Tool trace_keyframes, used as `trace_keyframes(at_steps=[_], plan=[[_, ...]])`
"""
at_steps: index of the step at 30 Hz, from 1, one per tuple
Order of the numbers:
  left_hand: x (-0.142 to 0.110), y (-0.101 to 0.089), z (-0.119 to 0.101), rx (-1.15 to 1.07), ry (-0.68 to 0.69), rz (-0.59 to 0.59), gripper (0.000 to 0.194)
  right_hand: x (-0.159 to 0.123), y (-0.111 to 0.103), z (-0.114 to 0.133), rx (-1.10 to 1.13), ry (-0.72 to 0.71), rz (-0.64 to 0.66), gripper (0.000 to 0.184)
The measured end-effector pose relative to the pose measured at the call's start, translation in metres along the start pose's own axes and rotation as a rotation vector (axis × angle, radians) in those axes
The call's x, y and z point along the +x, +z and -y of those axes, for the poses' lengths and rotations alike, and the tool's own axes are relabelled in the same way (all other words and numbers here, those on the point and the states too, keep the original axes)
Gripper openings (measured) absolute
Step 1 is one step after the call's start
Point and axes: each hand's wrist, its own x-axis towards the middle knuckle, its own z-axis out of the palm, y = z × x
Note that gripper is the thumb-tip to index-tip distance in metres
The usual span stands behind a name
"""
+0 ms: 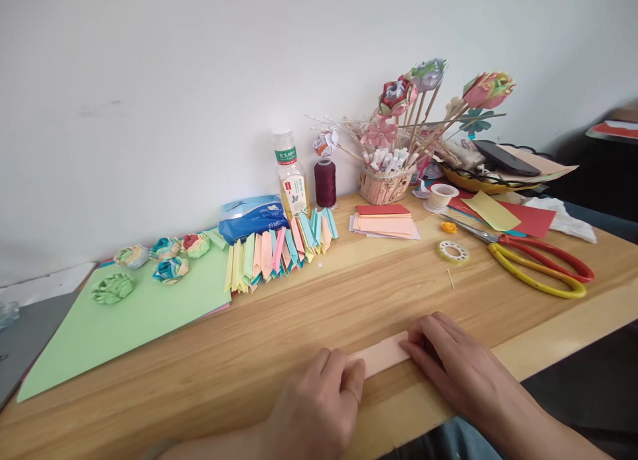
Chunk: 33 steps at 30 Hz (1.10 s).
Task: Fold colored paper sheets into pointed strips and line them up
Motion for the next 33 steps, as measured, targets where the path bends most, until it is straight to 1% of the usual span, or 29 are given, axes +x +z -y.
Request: trace_keyframes(at_steps=[5,8,12,19,22,26,30,31,33], plan=[[0.0,0.001,0.001,-0.013,-0.006,0.014,0.03,0.003,-0.002,0.001,-0.042,0.002,0.009,0.025],[0.0,0.001,0.001,-0.044,-0.031,0.024,0.031,0.006,-0.004,0.001,-0.042,0.009,0.03,0.025],[0.0,0.001,0.0,-0.022,-0.03,0.047,0.031,0.007,-0.003,0.0,-0.033,0.003,0.048,0.023],[0.001,-0.001,-0.001,0.031,0.031,0.048,0.024,0.003,0.002,0.001,-0.013,-0.017,-0.005,0.024],[0.0,-0.001,0.0,0.062,0.069,0.046,0.021,0.004,0.0,0.002,0.004,-0.008,0.002,0.023],[-0.001,0.001,0.001,0.08,0.079,0.042,0.022,0.007,-0.004,0.001,0.047,0.019,0.051,0.019],[-0.002,0.004,0.001,0.091,0.084,0.006,0.023,0.008,-0.009,-0.007,0.122,0.068,0.109,0.015],[-0.002,0.004,0.0,0.09,0.085,-0.004,0.023,0.007,-0.01,-0.008,0.131,0.072,0.101,0.014],[-0.002,0.005,0.0,0.083,0.088,-0.022,0.024,0.003,-0.012,-0.008,0.094,0.025,0.024,0.014]])
